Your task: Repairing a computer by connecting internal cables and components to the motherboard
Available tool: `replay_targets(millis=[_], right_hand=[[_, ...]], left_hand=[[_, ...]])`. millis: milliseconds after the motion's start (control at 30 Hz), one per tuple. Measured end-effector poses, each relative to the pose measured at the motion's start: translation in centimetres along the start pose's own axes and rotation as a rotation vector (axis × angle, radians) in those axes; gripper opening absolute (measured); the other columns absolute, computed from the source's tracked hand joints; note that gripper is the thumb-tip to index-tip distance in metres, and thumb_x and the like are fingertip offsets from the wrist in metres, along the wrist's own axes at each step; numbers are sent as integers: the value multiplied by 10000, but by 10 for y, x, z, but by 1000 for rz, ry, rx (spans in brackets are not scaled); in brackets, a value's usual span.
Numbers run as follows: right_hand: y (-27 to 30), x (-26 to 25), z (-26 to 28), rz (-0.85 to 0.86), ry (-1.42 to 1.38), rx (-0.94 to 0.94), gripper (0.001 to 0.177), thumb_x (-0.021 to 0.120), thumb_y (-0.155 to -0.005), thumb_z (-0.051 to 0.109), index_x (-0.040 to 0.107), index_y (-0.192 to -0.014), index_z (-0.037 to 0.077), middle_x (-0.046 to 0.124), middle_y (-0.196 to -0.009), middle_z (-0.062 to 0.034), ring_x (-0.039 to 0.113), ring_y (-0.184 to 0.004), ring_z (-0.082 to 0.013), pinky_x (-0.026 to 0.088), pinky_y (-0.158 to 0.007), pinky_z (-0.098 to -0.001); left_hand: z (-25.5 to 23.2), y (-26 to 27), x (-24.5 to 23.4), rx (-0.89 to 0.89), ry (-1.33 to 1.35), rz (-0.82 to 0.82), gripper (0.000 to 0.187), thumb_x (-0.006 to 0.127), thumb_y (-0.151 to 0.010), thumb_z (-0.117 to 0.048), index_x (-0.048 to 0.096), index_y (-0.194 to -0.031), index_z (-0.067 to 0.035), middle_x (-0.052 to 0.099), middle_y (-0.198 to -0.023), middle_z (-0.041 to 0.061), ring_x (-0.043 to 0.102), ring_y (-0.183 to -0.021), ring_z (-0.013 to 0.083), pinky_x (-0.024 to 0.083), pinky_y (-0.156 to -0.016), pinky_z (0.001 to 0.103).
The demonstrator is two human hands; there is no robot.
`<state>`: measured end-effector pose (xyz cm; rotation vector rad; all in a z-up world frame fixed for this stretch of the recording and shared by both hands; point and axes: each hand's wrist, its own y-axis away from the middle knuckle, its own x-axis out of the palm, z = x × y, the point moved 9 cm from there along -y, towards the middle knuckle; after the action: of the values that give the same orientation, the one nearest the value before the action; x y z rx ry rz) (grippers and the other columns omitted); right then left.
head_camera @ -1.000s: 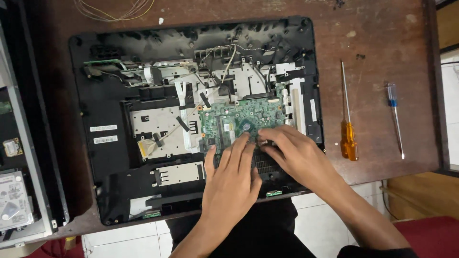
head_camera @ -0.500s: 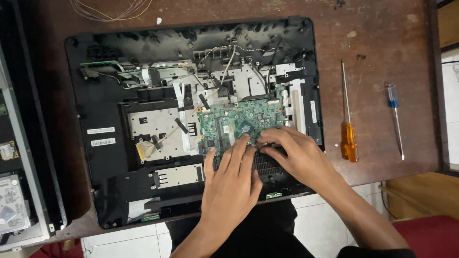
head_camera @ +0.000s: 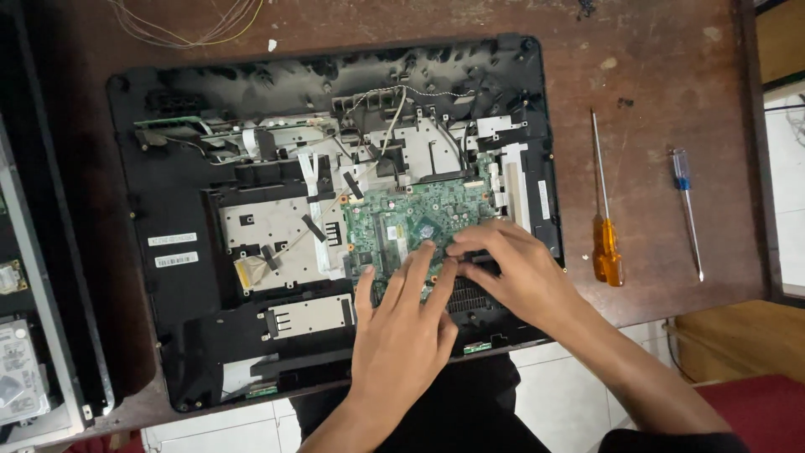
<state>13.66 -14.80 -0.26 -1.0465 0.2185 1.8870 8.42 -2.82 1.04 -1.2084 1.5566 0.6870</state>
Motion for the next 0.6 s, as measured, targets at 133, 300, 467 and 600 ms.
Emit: replay_targets(millis=[133, 300, 467, 600], right_hand=[[-1, -6, 10, -10, 86, 33, 381, 810, -887, 45, 587, -1196, 69, 734, -1097, -84, 731, -975, -268, 577, -896, -405], [-2, -10, 12, -8, 95, 67, 350, 768, -905, 33, 618, -1222, 37, 714, -1142, -115, 685, -1037, -289, 580, -934, -406], [-3, -10, 1, -2, 15, 124, 341, 796, -895, 69, 598, -1172, 72, 754, -1022, -55, 722, -977, -246, 589, -889, -360], [-7, -12, 2, 9, -33, 123, 307, 782, -905, 69, 608, -1157, 76, 743, -1018, -36, 720, -1003, -229, 591, -924, -354]], left_hand=[[-1, 0, 1, -7, -33, -27, 511, 632, -854, -259, 617, -1361, -201, 498, -1504, 45, 549, -1291, 188, 291, -1131, 552], [1, -1, -1, -24, -38, -18, 524, 627, -869, -290, 591, -1384, -198, 497, -1505, 41, 542, -1286, 195, 265, -1147, 552], [6, -1, -2, -69, 96, -26, 429, 602, -870, -204, 569, -1283, -94, 524, -1513, 48, 585, -1223, 187, 261, -1148, 553], [8, 0, 1, -72, 135, -5, 452, 592, -879, -202, 549, -1314, -87, 500, -1540, 58, 578, -1246, 196, 238, -1157, 560]])
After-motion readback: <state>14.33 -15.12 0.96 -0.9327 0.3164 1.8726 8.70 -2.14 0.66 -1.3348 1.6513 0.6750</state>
